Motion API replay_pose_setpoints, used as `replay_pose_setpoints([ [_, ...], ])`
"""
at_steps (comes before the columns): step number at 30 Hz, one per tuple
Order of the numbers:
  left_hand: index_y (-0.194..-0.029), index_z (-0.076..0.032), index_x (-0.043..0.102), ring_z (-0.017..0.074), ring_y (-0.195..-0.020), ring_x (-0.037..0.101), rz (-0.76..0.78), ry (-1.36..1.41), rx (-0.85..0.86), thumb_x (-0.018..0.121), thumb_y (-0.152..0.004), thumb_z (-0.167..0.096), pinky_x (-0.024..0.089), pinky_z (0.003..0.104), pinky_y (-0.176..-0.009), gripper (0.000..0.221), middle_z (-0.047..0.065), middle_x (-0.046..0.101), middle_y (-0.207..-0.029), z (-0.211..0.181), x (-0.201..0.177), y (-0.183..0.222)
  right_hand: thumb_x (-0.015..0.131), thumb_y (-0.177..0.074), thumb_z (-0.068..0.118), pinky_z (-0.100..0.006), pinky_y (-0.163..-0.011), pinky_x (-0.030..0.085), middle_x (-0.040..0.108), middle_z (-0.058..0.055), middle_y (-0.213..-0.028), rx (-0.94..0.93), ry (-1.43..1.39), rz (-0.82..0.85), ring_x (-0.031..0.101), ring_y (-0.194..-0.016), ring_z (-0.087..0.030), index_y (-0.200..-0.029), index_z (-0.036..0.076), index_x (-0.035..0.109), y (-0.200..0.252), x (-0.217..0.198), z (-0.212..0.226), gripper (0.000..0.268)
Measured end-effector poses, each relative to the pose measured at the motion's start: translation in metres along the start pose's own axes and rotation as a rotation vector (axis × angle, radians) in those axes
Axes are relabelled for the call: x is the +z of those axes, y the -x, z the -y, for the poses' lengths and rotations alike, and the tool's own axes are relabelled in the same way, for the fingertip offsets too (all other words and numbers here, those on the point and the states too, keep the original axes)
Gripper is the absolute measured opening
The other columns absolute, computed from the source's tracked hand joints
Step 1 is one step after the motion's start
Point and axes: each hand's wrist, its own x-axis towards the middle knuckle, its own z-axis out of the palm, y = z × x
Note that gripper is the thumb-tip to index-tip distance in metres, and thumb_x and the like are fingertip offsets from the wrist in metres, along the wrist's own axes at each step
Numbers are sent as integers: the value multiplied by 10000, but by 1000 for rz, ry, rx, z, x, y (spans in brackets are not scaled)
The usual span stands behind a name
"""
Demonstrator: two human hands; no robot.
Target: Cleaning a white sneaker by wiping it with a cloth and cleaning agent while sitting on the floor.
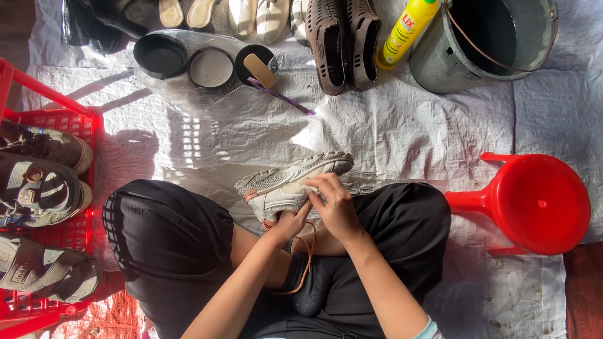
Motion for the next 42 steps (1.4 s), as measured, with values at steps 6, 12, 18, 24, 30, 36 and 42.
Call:
replay_pose_setpoints([
  [6, -1501, -62, 643, 392, -1511, 452, 37, 4, -9, 463, -1089, -597, 322, 573, -1278, 700, 245, 592, -1536, 51, 27, -20, 736, -1029, 106, -381, -817, 600, 674, -59, -1096, 78, 37, -50, 719, -947, -248, -1139, 104, 791, -5, -8, -32, 123],
  [12, -1496, -102, 646, 351, -1509, 456, 17, -140, 160, 429, -1130, -461, 292, 553, -1296, 557, 204, 601, -1528, 99, 45, -51, 801, -942, 104, -384, -845, 608, 660, -20, -1053, -36, 43, 79, 726, -966, -259, -1118, 157, 800, -6, -4, -3, 184],
  [18, -1538, -38, 580, 440, -1540, 361, 62, -140, 253, 412, -1124, -382, 216, 622, -1313, 564, 272, 511, -1586, 114, 53, -51, 810, -966, 174, -390, -880, 583, 662, -1, -1059, 134, 92, -20, 736, -1002, -266, -1064, 187, 793, -22, -18, -51, 100],
  [24, -1481, 17, 621, 345, -1485, 501, 101, -357, 295, 363, -1123, -275, 298, 554, -1306, 529, 263, 640, -1466, 128, 67, -64, 839, -866, 65, -373, -958, 553, 666, 21, -965, -72, 93, 176, 687, -1034, -216, -973, 197, 785, -13, 26, 3, 178],
  [30, -1552, -55, 565, 364, -1560, 366, 70, -219, 250, 394, -1120, -403, 213, 549, -1333, 581, 228, 510, -1604, 106, 50, -49, 824, -935, 122, -375, -963, 526, 683, 12, -950, 66, 57, 133, 663, -1017, -218, -983, 197, 791, -32, -29, -33, 95],
  [36, -1593, -63, 511, 384, -1583, 321, 125, -202, 296, 370, -1119, -365, 193, 562, -1338, 579, 254, 452, -1642, 91, 49, -48, 832, -951, 188, -375, -929, 546, 699, -10, -935, 142, 63, 24, 696, -967, -249, -1001, 193, 778, -24, -23, -37, 74],
  [42, -1556, -122, 577, 322, -1579, 355, 15, -268, 268, 407, -1113, -516, 175, 560, -1335, 616, 172, 509, -1623, 116, 47, -53, 824, -948, 144, -360, -924, 531, 714, -23, -912, 28, 30, 91, 672, -948, -222, -1007, 162, 792, -32, 3, -10, 70],
])
